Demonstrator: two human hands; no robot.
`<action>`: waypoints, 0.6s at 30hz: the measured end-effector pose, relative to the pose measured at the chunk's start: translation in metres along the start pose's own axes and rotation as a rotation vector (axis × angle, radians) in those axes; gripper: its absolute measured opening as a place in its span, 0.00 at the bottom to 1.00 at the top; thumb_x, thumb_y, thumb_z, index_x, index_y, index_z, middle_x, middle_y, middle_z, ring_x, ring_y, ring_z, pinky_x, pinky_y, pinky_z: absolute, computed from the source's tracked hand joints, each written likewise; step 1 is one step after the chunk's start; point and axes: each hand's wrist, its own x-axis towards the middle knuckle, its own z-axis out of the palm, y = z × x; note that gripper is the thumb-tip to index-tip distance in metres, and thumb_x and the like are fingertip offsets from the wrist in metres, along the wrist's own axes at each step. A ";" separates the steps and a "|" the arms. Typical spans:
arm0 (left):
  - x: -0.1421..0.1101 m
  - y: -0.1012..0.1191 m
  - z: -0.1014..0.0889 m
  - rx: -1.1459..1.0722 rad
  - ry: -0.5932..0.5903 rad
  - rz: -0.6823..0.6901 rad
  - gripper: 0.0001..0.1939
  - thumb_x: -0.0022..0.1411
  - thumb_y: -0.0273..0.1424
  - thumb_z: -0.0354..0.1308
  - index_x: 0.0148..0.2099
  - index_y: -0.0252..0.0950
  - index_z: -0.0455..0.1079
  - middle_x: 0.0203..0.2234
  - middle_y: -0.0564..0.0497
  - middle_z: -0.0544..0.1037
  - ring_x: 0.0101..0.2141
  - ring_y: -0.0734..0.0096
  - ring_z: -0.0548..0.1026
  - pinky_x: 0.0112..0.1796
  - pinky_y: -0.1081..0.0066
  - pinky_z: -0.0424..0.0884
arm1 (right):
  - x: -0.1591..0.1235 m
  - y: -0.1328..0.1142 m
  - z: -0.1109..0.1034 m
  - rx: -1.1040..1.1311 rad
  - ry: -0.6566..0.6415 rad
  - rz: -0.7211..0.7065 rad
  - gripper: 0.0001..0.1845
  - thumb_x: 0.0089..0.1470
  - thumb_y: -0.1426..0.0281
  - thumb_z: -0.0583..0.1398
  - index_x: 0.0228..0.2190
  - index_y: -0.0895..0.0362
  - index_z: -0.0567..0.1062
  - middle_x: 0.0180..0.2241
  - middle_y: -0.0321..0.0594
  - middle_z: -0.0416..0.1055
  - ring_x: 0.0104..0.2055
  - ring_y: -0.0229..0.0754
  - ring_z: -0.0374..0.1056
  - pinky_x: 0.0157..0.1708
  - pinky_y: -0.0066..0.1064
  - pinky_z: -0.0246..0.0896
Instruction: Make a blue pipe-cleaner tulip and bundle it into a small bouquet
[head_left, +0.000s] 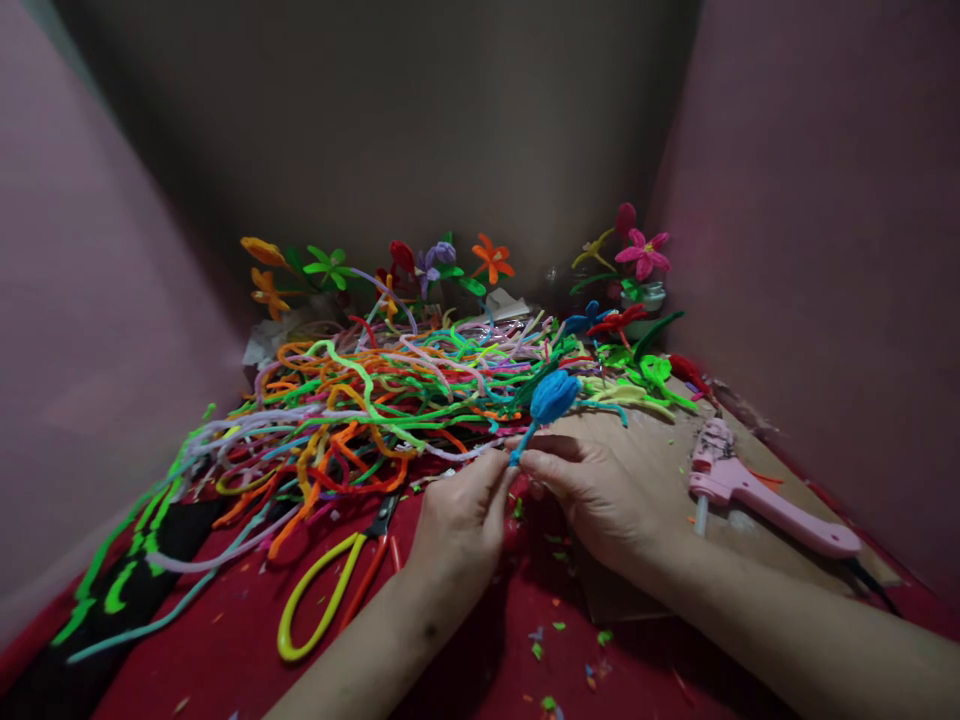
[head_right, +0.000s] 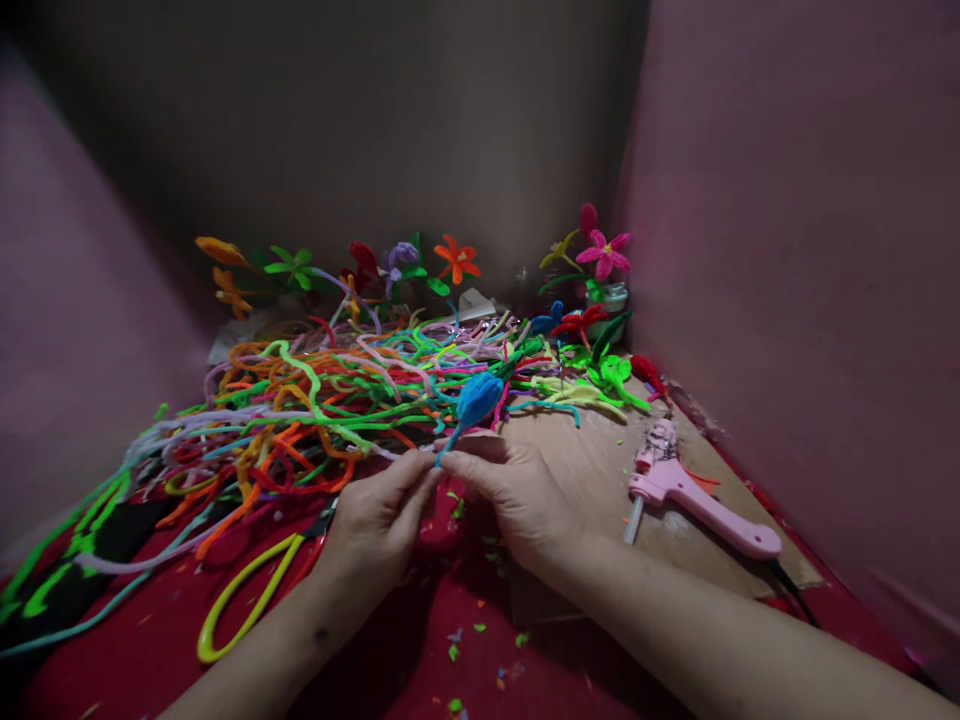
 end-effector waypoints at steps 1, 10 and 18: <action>0.001 0.003 -0.002 -0.064 -0.004 -0.049 0.09 0.62 0.27 0.47 0.36 0.35 0.69 0.23 0.54 0.71 0.24 0.77 0.67 0.28 0.78 0.61 | 0.000 -0.001 0.001 0.007 -0.027 -0.004 0.09 0.48 0.72 0.62 0.35 0.56 0.78 0.31 0.37 0.76 0.34 0.40 0.68 0.43 0.35 0.58; 0.008 0.018 -0.015 -0.694 -0.164 -0.472 0.10 0.59 0.33 0.52 0.28 0.33 0.66 0.14 0.60 0.58 0.15 0.84 0.53 0.17 0.80 0.49 | 0.001 -0.003 -0.001 -0.037 -0.048 0.003 0.11 0.48 0.72 0.61 0.36 0.53 0.78 0.33 0.36 0.76 0.37 0.39 0.67 0.42 0.33 0.58; 0.010 0.010 -0.021 -1.230 -0.422 -0.636 0.09 0.60 0.34 0.52 0.30 0.35 0.65 0.10 0.62 0.57 0.10 0.86 0.45 0.11 0.81 0.44 | -0.001 -0.007 0.001 -0.009 -0.081 -0.015 0.10 0.47 0.72 0.62 0.34 0.51 0.79 0.30 0.34 0.75 0.30 0.35 0.65 0.42 0.32 0.57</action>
